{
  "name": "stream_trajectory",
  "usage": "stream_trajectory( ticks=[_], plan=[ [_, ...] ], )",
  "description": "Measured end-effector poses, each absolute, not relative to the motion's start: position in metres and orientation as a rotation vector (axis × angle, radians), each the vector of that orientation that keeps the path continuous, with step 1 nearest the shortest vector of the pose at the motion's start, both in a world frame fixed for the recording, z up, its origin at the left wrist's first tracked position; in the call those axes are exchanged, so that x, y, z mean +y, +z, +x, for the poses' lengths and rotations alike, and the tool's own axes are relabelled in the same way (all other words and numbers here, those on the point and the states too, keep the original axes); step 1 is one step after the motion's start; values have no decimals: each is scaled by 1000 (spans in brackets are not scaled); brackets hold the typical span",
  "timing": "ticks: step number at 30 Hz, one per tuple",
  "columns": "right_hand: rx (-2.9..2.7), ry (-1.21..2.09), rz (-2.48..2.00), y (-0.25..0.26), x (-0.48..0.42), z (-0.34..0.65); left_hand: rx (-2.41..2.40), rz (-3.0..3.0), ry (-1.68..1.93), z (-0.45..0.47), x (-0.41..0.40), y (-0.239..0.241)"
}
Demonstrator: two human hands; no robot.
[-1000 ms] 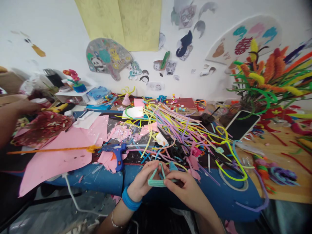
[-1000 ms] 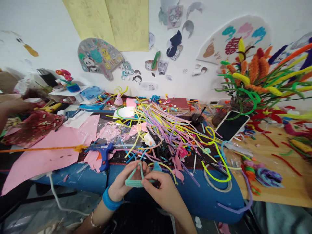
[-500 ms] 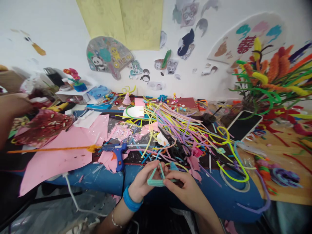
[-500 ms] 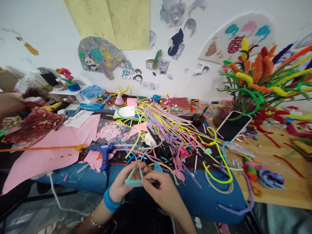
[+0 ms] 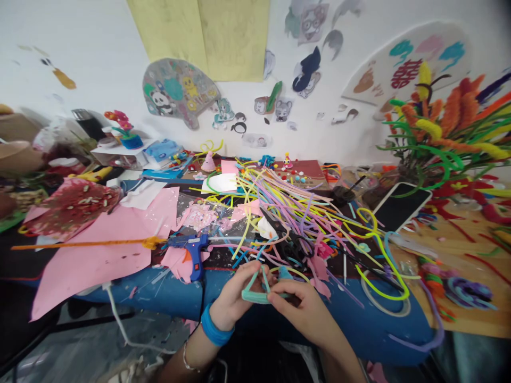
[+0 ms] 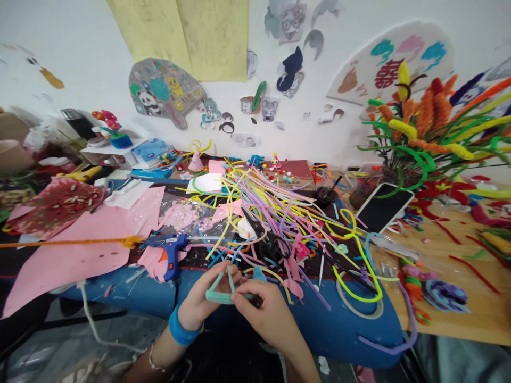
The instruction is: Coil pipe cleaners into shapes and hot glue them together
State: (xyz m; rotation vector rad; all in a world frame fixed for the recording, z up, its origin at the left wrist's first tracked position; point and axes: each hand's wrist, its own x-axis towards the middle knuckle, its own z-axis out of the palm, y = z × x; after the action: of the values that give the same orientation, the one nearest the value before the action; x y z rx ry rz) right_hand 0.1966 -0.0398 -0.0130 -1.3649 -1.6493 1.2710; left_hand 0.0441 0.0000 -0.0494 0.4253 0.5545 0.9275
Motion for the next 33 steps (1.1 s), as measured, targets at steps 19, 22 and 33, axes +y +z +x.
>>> stream_trajectory(
  ticks=[19, 22, 33],
  plan=[
    [-1541, 1094, -1485, -17, -38, 198, 1061, 1116, 938, 15, -5, -31],
    [-1550, 1087, -1465, -17, -39, 198, 1083, 1159, 964, 17, -5, -33],
    [-1458, 887, -1448, -20, -41, 193, 1238, 2096, 1371, 38, -39, -32]
  ],
)
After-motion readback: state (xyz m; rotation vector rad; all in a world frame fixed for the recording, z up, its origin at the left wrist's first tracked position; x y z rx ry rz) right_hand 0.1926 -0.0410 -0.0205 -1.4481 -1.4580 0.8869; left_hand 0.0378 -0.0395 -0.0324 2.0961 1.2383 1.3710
